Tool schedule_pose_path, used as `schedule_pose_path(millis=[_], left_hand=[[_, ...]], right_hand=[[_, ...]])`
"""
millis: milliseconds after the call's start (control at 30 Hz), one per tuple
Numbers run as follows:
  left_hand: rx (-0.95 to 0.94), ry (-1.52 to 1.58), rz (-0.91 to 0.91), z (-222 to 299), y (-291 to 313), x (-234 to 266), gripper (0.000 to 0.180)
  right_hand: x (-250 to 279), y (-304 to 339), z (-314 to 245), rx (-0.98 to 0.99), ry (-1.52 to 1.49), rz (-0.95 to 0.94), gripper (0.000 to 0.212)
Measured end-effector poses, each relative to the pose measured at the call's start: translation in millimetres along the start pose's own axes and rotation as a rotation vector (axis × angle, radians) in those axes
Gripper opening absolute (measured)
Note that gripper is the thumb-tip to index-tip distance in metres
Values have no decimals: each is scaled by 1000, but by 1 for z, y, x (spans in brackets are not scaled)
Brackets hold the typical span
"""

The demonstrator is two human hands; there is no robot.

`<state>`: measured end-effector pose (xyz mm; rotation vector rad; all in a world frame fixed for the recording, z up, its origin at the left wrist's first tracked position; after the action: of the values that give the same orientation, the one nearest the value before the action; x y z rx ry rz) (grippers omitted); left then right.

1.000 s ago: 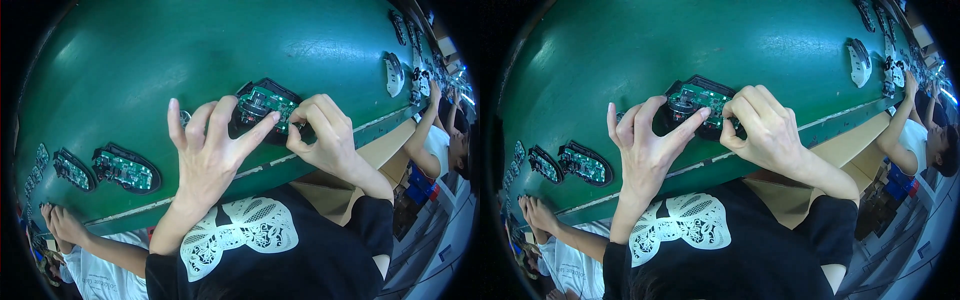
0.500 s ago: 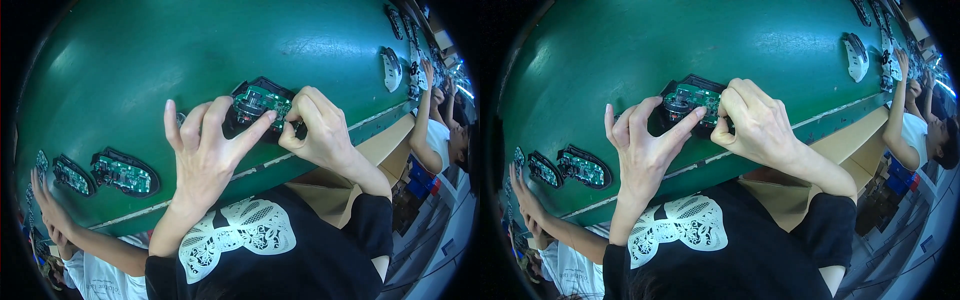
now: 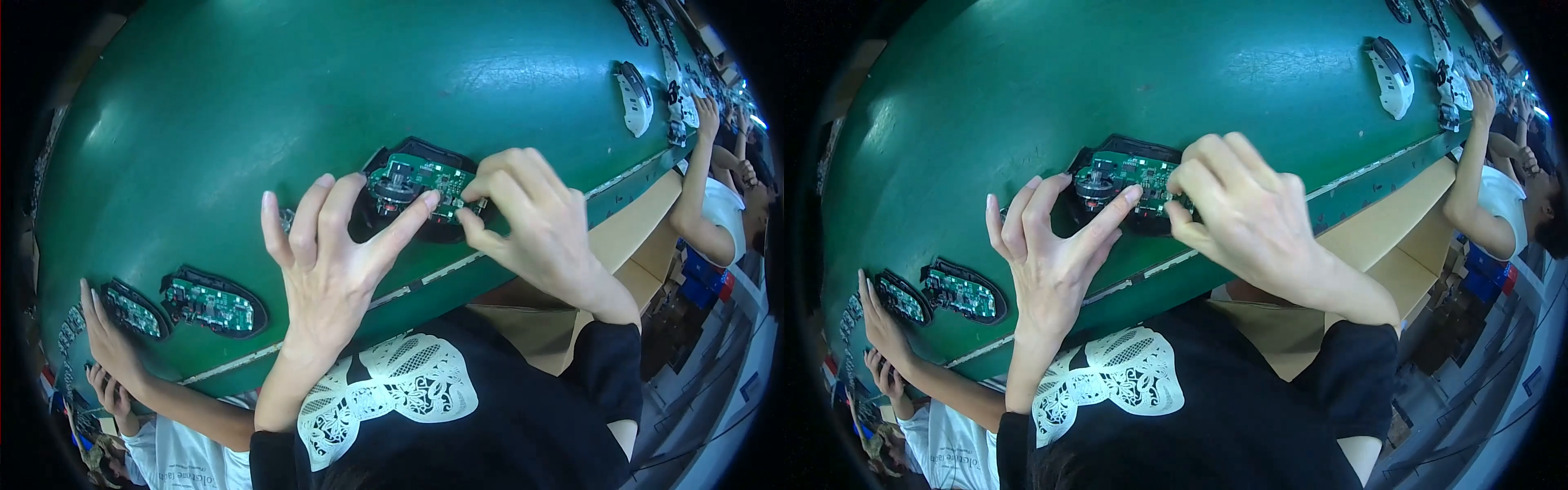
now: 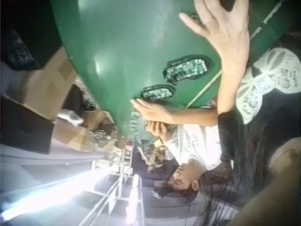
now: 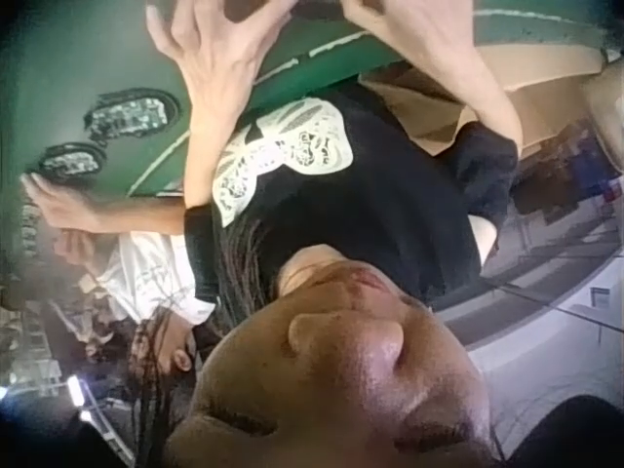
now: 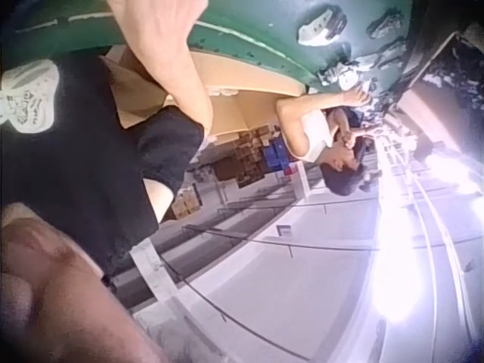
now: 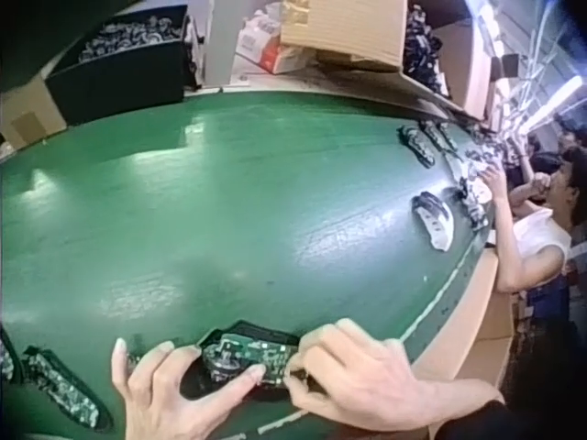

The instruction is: The person assembles computer mouse parts on an assembly line by fitting scroll wheels and components onto circuit boards and sliding them down the conveyor belt. The person also takes mouse shells from a box, attaches plastic inserts to the shells, and places them onto the conveyor belt.

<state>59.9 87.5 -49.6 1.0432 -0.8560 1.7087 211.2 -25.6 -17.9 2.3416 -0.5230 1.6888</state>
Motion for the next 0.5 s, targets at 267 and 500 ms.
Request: schedule_pose_path(millis=[267,500], left_hand=[[-18,-16,-27,1,-3,3,58],[-29,-13,-54,1,-3,6,63]], right_hand=[[5,20,13,-64,-64,5,26],[-3,19,3,4,-52,82,22]])
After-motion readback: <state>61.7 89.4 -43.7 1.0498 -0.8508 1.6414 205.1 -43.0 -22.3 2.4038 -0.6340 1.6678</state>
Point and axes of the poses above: each hand's wrist, its own y-axis away from the middle knuckle, its own x-axis out of the back of the hand, z = x × y, the point moved 4 cm from there along -y, towards the middle knuckle, and after that the axes turned 8 degrees about y, right-handed, at the moved point
